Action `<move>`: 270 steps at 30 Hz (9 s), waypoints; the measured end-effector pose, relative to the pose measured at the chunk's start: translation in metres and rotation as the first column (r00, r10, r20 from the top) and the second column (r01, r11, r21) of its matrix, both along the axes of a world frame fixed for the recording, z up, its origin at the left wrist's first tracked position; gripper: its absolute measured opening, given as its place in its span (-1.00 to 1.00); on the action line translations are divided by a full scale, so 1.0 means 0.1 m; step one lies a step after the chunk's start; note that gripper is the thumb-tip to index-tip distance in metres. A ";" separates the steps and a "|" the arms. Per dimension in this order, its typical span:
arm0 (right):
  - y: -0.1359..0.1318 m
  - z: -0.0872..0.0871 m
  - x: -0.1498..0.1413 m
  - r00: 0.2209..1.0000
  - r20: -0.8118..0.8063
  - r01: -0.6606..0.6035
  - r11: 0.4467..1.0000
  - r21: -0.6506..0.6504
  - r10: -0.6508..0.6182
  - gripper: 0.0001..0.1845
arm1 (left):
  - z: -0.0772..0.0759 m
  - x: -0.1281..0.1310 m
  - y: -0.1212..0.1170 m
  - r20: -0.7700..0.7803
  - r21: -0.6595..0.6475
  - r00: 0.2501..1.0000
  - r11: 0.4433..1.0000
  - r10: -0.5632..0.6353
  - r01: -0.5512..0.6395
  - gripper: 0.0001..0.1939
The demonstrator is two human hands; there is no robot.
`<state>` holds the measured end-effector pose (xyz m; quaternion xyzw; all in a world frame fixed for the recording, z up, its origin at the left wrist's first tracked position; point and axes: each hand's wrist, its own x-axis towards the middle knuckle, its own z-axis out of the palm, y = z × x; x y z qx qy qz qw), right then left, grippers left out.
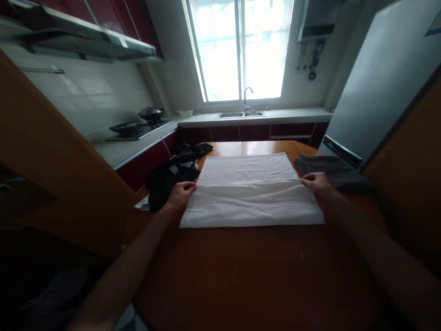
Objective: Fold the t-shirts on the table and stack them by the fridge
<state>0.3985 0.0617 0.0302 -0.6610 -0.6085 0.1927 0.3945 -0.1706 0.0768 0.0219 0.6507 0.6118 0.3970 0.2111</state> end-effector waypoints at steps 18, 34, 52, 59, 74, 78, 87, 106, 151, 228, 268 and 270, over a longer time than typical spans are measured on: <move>0.22 -0.18 -0.04 0.915 0.395 0.123 0.990 -0.075 -0.084 -0.75 | -0.17 0.11 0.26 -0.304 0.099 0.953 0.995 0.004 0.028 -0.56; -0.03 -0.47 -1.54 0.763 0.565 -0.208 0.947 -0.245 0.314 -0.26 | -0.39 1.75 -0.09 -0.676 -0.147 0.647 0.925 -0.353 0.351 -0.36; -0.36 -0.37 -1.64 0.736 0.575 -0.292 0.934 -0.204 0.356 -0.31 | -0.29 1.88 -0.32 -0.682 -0.210 0.578 0.877 -0.448 0.432 -0.29; -0.28 -0.41 -1.17 0.786 0.577 -0.188 0.975 -0.118 0.222 -0.32 | -0.27 1.88 -0.30 -0.677 -0.212 0.585 0.879 -0.448 0.427 -0.31; -0.23 -0.62 -0.70 0.744 0.654 -0.026 0.985 -0.172 0.134 -0.27 | -0.15 1.29 -0.09 -0.670 -0.171 0.682 0.954 -0.294 0.245 -0.39; -0.20 -0.66 -0.66 0.736 0.663 -0.006 0.980 -0.197 0.138 -0.27 | -0.25 0.85 -0.09 -0.716 -0.196 0.663 0.974 -0.220 0.112 -0.37; -0.30 -0.54 -0.74 0.726 0.688 0.033 0.999 -0.028 -0.005 -0.31 | -0.29 0.80 -0.20 -0.735 -0.090 0.660 0.987 -0.158 0.136 -0.39; -0.42 -0.55 -1.11 0.814 0.565 -0.067 0.988 -0.138 0.134 -0.35 | -0.27 1.05 -0.41 -0.698 -0.070 0.679 0.965 -0.228 0.253 -0.35; -0.75 -0.43 -1.54 0.706 0.606 -0.362 0.922 -0.136 0.367 -0.29 | -0.26 1.48 -0.78 -0.706 -0.207 0.467 0.786 -0.532 0.583 -0.29; -0.22 -0.66 -0.74 0.755 0.638 -0.028 0.978 -0.205 0.155 -0.30 | -0.37 0.80 -0.25 -0.697 -0.179 0.703 0.984 -0.142 0.022 -0.38; -0.20 -0.67 -0.70 0.743 0.651 -0.008 0.976 -0.219 0.152 -0.28 | -0.33 0.81 -0.27 -0.719 -0.196 0.674 0.980 -0.171 0.040 -0.30; -0.20 -0.66 -0.69 0.745 0.648 -0.013 0.975 -0.221 0.156 -0.28 | -0.32 0.81 -0.27 -0.716 -0.203 0.675 0.978 -0.177 0.041 -0.30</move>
